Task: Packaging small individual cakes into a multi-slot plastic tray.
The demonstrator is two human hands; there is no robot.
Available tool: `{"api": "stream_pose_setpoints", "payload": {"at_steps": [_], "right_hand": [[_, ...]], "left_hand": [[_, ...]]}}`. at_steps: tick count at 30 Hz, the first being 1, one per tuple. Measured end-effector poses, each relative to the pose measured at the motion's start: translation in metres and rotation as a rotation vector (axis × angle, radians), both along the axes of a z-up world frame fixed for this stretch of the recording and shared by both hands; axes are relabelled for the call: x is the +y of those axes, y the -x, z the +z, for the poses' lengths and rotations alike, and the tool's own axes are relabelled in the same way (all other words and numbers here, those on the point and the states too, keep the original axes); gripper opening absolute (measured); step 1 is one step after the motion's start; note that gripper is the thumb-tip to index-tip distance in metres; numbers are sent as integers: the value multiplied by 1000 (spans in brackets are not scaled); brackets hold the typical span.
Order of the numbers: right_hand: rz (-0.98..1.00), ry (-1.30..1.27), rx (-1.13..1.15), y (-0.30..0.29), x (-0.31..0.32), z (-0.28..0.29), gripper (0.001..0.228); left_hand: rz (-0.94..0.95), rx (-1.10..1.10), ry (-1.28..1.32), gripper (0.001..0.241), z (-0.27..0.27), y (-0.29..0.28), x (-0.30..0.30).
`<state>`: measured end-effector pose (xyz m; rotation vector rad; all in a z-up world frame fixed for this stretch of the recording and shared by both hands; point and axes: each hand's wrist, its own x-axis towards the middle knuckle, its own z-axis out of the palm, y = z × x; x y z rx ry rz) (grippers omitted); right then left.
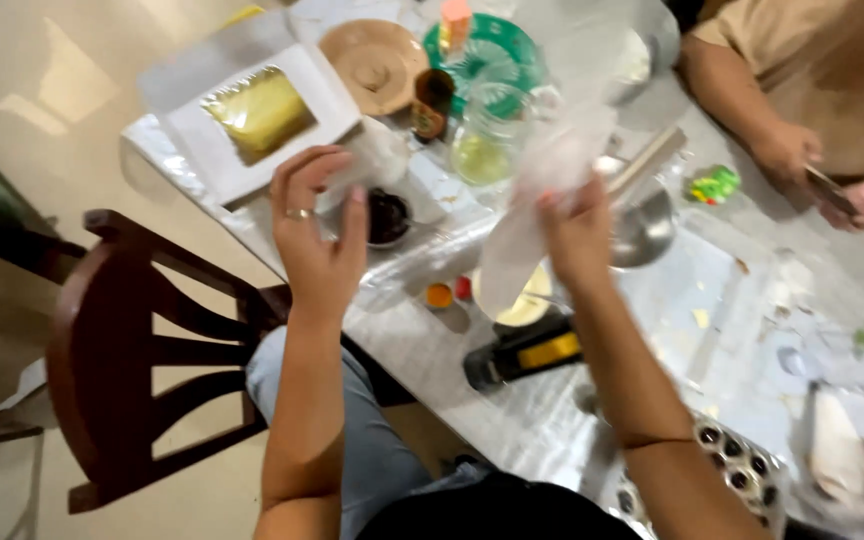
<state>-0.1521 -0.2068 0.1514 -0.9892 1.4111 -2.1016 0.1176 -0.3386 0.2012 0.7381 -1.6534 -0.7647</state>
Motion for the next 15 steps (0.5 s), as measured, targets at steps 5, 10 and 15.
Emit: {"api": "stream_pose_setpoints", "payload": {"at_steps": [5,10,15], "right_hand": [[218,-96,56,-69,70,-21,40],[247,-208,72,-84,131,-46,24],[273,-201,171,-102,178,-46,26]], "left_hand": [[-395,-65,281,66,71,2,85],[-642,107,-68,97,27,8,134],[-786,85,-416,109,3,10,199]]}}
